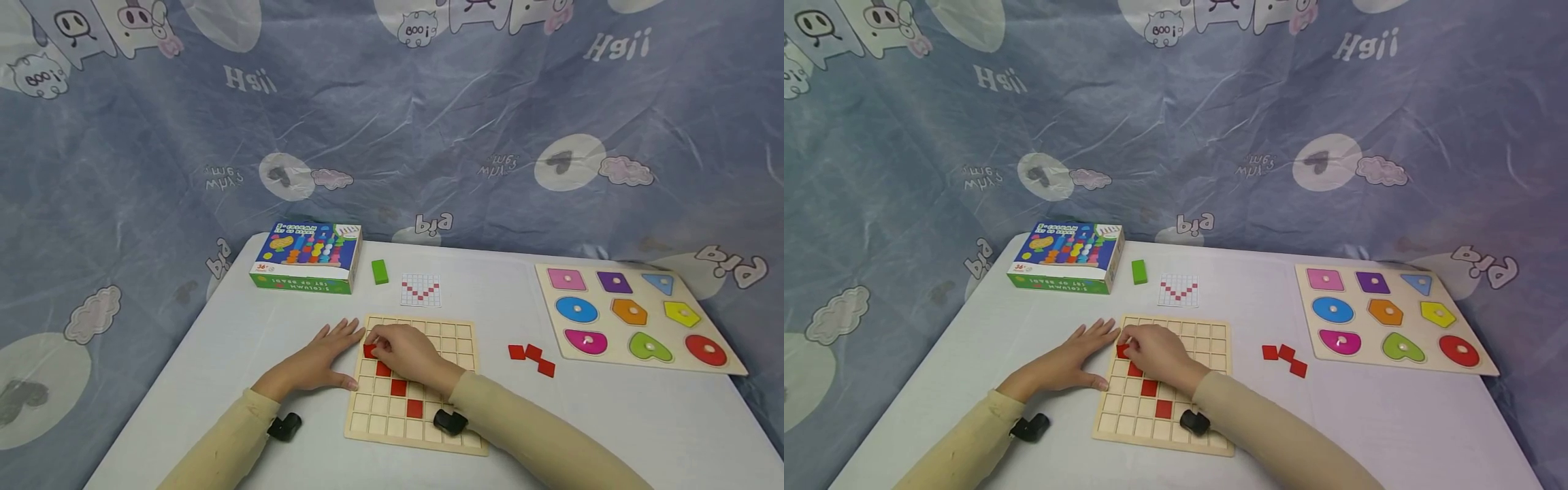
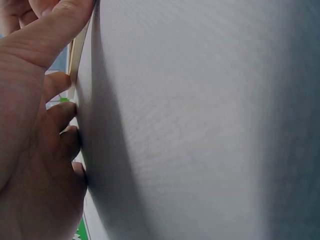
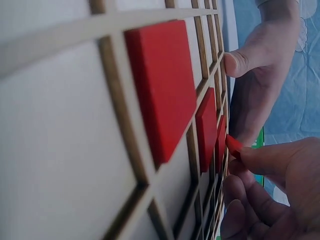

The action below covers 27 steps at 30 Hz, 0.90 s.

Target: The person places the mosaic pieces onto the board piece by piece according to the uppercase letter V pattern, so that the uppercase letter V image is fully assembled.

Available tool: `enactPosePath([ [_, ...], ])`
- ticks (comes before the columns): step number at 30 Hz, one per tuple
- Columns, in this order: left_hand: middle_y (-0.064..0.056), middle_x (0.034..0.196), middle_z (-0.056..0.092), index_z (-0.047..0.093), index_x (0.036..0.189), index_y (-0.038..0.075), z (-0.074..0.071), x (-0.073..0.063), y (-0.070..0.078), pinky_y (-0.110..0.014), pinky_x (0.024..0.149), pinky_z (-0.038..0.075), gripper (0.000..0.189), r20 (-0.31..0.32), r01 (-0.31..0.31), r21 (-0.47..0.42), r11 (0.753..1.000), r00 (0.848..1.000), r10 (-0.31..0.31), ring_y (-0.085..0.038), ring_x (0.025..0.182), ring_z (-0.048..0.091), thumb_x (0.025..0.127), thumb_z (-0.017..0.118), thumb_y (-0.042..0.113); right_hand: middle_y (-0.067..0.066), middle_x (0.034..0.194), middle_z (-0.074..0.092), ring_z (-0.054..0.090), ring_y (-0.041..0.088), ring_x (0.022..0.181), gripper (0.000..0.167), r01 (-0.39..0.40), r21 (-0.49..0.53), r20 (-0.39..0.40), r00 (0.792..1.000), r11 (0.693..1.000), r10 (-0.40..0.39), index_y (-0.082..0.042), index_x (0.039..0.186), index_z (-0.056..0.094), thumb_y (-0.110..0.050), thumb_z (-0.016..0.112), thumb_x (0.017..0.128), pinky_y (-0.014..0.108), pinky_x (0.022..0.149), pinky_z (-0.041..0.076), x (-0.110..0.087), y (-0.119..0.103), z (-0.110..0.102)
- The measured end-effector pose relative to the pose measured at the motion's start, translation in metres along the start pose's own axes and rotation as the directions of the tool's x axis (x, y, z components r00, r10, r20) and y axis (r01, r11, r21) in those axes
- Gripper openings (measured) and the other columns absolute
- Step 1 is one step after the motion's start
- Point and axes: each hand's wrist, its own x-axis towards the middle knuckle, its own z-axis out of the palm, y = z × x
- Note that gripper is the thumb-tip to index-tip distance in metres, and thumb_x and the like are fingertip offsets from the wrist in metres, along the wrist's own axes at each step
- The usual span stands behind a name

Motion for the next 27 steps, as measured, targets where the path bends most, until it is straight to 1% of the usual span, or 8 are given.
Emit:
enactPosePath([
  [9, -0.008, 0.169, 0.017, 0.031, 0.161, 0.014, 0.0002, -0.0002, -0.0016, -0.056, 0.125, 0.003, 0.107, -0.001, -0.003, -0.002, 1.000, 1.000, 0.003, -0.030, 0.157, 0.006, 0.077, 0.079, 0.061, -0.014, 0.080, 0.060, 0.053, 0.006, 0.070, 0.007, 0.025, -0.017, 0.015, 1.000, 1.000, -0.025, -0.020, 0.100, 0.071, -0.014, 0.071, 0.095, 0.025, 0.066, 0.046, 0.0033, -0.0001, 0.0023],
  [15, -0.009, 0.169, 0.016, 0.030, 0.161, 0.014, 0.0003, 0.0002, -0.0020, -0.056, 0.125, 0.003, 0.107, -0.001, -0.009, -0.003, 1.000, 1.000, 0.009, -0.031, 0.157, 0.006, 0.078, 0.079, 0.060, -0.011, 0.086, 0.061, 0.053, 0.006, 0.074, 0.011, 0.023, -0.014, 0.019, 1.000, 1.000, -0.023, -0.021, 0.097, 0.070, -0.011, 0.073, 0.092, 0.024, 0.066, 0.047, 0.0049, 0.0005, 0.0021],
  [19, -0.009, 0.169, 0.016, 0.030, 0.162, 0.015, -0.0002, 0.0000, -0.0005, -0.056, 0.125, 0.003, 0.107, 0.006, -0.005, -0.006, 1.000, 1.000, 0.005, -0.031, 0.157, 0.006, 0.078, 0.078, 0.061, -0.009, 0.092, 0.063, 0.054, 0.008, 0.080, 0.013, 0.018, -0.030, 0.031, 0.999, 0.999, -0.017, -0.019, 0.100, 0.071, -0.011, 0.074, 0.091, 0.026, 0.071, 0.048, 0.0054, 0.0008, 0.0023],
  [23, -0.009, 0.169, 0.016, 0.031, 0.161, 0.015, -0.0005, -0.0003, 0.0005, -0.057, 0.125, 0.003, 0.107, 0.006, -0.004, -0.008, 1.000, 1.000, 0.004, -0.031, 0.157, 0.006, 0.078, 0.078, 0.061, -0.008, 0.095, 0.064, 0.054, 0.009, 0.084, 0.015, 0.010, -0.045, 0.048, 0.999, 0.999, -0.007, -0.017, 0.104, 0.072, -0.013, 0.075, 0.091, 0.029, 0.077, 0.049, 0.0054, 0.0006, 0.0020],
  [27, -0.009, 0.169, 0.016, 0.030, 0.162, 0.015, -0.0007, -0.0002, 0.0006, -0.057, 0.125, 0.003, 0.107, 0.005, -0.009, -0.006, 1.000, 1.000, 0.009, -0.031, 0.157, 0.006, 0.078, 0.078, 0.061, -0.006, 0.095, 0.064, 0.055, 0.010, 0.086, 0.017, 0.013, -0.052, 0.060, 0.998, 0.999, -0.010, -0.017, 0.108, 0.072, -0.014, 0.075, 0.092, 0.031, 0.080, 0.050, 0.0053, 0.0004, 0.0005],
])
